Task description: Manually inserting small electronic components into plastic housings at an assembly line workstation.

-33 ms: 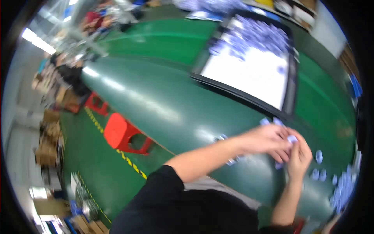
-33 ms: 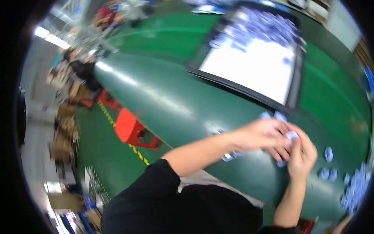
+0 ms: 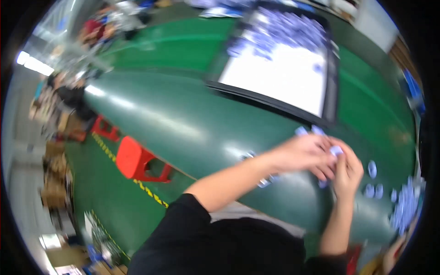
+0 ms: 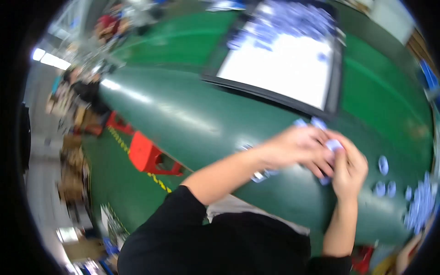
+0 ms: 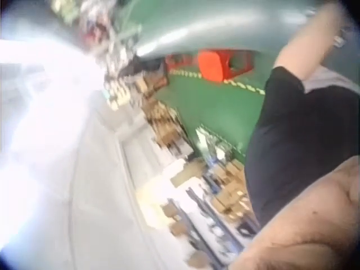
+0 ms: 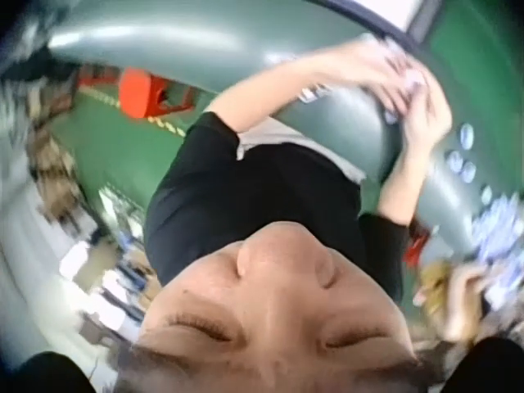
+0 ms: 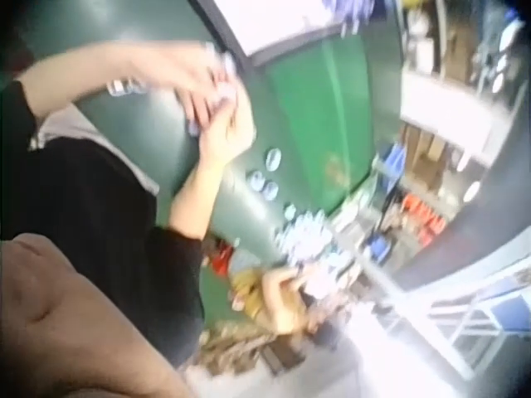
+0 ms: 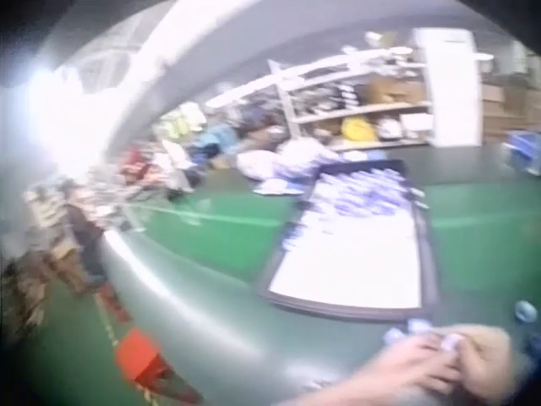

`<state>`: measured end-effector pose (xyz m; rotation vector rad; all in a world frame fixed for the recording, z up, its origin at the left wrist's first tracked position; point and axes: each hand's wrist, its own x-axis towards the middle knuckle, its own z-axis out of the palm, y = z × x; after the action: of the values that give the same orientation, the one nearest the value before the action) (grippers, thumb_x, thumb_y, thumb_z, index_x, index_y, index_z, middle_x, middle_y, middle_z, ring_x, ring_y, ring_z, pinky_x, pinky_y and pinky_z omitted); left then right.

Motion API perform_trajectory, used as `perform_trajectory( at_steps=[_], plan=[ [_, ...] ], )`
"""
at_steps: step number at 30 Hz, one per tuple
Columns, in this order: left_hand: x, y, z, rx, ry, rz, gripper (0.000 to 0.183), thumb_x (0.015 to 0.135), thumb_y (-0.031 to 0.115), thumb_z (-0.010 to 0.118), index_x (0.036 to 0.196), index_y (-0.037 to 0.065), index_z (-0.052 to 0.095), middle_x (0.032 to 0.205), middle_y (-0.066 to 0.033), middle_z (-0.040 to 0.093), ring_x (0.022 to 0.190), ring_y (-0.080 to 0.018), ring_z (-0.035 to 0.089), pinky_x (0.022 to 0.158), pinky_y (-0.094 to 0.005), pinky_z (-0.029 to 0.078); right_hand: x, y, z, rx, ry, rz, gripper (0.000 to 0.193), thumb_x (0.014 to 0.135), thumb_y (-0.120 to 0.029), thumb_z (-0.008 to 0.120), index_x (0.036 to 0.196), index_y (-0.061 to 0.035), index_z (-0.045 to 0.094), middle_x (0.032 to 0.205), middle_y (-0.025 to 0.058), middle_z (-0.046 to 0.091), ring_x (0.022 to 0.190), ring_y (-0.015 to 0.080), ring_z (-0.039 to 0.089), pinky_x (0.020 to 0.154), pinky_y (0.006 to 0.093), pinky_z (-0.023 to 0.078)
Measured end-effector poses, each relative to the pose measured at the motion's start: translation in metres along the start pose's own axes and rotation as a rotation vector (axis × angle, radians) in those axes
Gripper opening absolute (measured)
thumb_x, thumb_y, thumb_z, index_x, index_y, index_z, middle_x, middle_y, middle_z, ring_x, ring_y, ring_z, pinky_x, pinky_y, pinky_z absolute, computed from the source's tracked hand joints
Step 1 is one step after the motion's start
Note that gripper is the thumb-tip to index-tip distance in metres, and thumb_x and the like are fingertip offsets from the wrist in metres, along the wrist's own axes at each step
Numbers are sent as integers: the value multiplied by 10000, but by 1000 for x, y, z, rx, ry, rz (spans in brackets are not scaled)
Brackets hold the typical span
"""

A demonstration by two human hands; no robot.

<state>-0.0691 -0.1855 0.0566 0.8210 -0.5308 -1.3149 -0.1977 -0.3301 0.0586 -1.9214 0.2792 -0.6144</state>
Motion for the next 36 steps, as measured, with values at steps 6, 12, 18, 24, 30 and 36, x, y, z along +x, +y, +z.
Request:
perform_trajectory(
  at_steps=[6,12,18,24,30,36],
  plan=[
    [0,8,0,76,29,-9,333,1030,178,606,1254,-65,566,1103,-191,708,946,-280,740,759,-335,629,3,-8,-3,332,-86,-17,383,965,-169,693,1274,51,637,1250,127,671,1094,185,640,953,316,511],
    [2,4,3,152,-15,-42,356,1080,243,495,1234,-52,621,1097,-150,700,905,-235,730,728,-326,626,0,-11,-10,255,-65,-78,394,866,-120,782,1223,3,669,1165,90,676,1048,197,640,922,331,505],
    [0,12,-7,324,166,14,278,1061,234,542,1076,-20,654,935,-155,738,832,-199,734,676,-282,581,12,-18,-13,-125,-1,-101,205,889,-92,724,1082,-25,704,937,104,653,891,208,627,805,317,483],
    [-6,24,-12,346,283,181,181,1018,167,620,1070,-2,660,848,-151,742,724,-183,732,563,-264,549,18,6,-45,-744,126,-117,176,967,-166,635,966,2,690,926,150,669,930,322,627,845,422,472],
    [-19,40,-29,376,354,398,198,1009,171,635,1074,-15,653,852,-142,731,730,-179,716,612,-261,555,2,62,-100,-1030,100,157,194,970,-227,650,929,-39,667,904,104,673,928,310,604,851,425,471],
    [-68,31,-43,643,619,472,239,986,160,673,1139,-23,656,951,-104,727,865,-152,699,782,-285,569,3,70,-122,-1040,114,294,134,944,-174,656,1041,-87,686,951,90,703,968,284,642,869,407,494]
  ],
)
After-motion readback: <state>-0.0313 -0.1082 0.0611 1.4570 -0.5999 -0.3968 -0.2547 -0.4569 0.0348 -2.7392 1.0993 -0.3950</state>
